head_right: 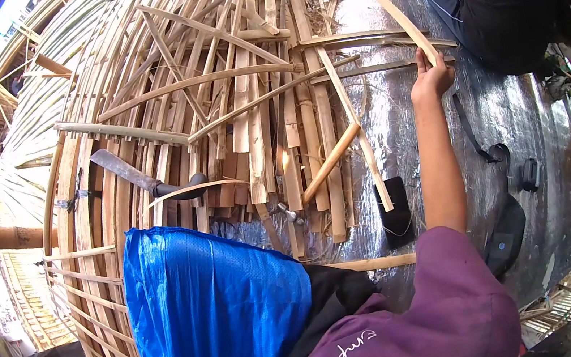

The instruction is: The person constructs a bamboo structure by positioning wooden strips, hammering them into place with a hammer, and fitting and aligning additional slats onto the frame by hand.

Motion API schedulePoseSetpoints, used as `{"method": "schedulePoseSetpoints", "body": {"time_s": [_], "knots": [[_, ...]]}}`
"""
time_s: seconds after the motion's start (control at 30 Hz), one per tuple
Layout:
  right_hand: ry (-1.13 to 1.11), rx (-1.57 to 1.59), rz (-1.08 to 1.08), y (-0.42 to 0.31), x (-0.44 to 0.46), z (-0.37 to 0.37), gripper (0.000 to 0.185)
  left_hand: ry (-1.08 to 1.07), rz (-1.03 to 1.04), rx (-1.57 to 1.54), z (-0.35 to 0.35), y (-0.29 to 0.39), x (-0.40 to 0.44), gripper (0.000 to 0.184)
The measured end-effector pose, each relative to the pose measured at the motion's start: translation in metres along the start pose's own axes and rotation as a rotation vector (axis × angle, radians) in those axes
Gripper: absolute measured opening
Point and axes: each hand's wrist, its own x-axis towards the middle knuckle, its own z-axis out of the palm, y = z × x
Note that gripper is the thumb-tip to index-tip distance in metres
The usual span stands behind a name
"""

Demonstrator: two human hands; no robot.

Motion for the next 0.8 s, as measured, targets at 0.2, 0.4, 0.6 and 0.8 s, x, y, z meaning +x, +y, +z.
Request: {"method": "schedulePoseSetpoints", "body": {"time_s": [0.2, 0.4, 0.6, 0.8], "knots": [[0.059, -0.248, 0.19, 0.057, 0.052, -0.043, 0.042, -0.045, -0.002, 0.014, 0.012, 0.025, 0.001, 0.029], [-0.003, -1.228, -0.158, 0.061, 0.021, -0.044, 0.053, -0.075, -0.007, 0.026, 0.017, 0.037, 0.004, 0.028], [-0.83, -1.285, -0.101, 0.07, -0.028, -0.021, 0.042, -0.093, 0.003, 0.028, 0.02, 0.051, 0.005, 0.027], [-1.093, -1.515, 0.232, 0.124, -0.061, -0.044, 0.055, -0.104, 0.015, 0.02, 0.02, 0.058, 0.008, 0.027]]}}
